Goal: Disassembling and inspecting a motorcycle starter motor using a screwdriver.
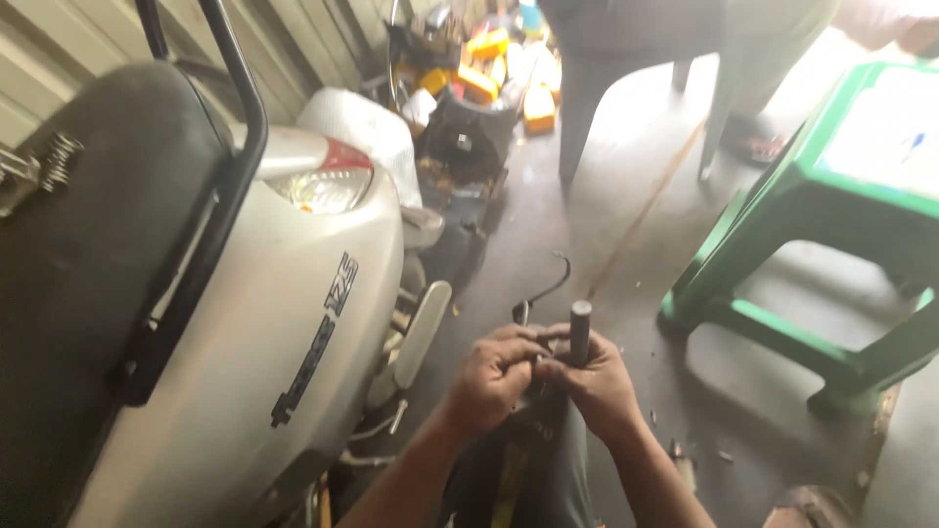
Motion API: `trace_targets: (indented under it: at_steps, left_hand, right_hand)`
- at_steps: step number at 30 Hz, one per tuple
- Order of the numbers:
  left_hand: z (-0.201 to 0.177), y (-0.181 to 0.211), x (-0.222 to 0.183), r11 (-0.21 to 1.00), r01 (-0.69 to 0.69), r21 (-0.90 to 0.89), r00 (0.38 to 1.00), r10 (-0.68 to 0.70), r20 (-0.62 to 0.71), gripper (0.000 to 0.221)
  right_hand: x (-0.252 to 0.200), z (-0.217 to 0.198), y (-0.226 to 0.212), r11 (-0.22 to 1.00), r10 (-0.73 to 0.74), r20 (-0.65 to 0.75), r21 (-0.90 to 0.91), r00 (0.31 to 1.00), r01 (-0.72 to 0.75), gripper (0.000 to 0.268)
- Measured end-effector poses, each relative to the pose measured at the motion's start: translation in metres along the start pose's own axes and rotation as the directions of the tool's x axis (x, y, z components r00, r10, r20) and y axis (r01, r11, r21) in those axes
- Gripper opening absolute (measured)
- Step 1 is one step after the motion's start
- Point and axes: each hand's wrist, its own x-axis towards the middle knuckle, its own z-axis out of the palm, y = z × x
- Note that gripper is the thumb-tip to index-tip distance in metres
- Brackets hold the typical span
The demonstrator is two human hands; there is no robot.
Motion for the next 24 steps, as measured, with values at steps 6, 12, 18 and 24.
trace_targets:
  at_steps: [6,12,18,24]
  left_hand:
    - [0.003,0.030,0.001,0.994,0.027,0.108,0.998,-0.032,0.046,0.027]
    - [0.003,0.033,-0.008,0.988,0.017,0.152,1.000,-0.016,-0.012,0.029]
    - [-0.003,0.025,-0.015,0.991,0.054,0.123,0.999,-0.054,-0.004,0.028]
    - [-0.008,0.009,-0.016,0.996,0.049,0.071,0.999,-0.048,-0.020,0.030]
  right_hand:
    - [-0.004,-0.008,-0.009,0.999,0.049,0.093,-0.007,0.994,-0.049,0.032]
    - [-0.013,0.009,-0.013,0.983,-0.120,0.099,-0.125,0.988,0.132,0.027]
    - [-0.015,0.012,-0.010,0.977,-0.131,0.089,-0.159,0.987,0.144,0.020]
    - [-0.012,0.001,0.006,0.940,-0.210,0.050,-0.263,0.977,0.215,0.018]
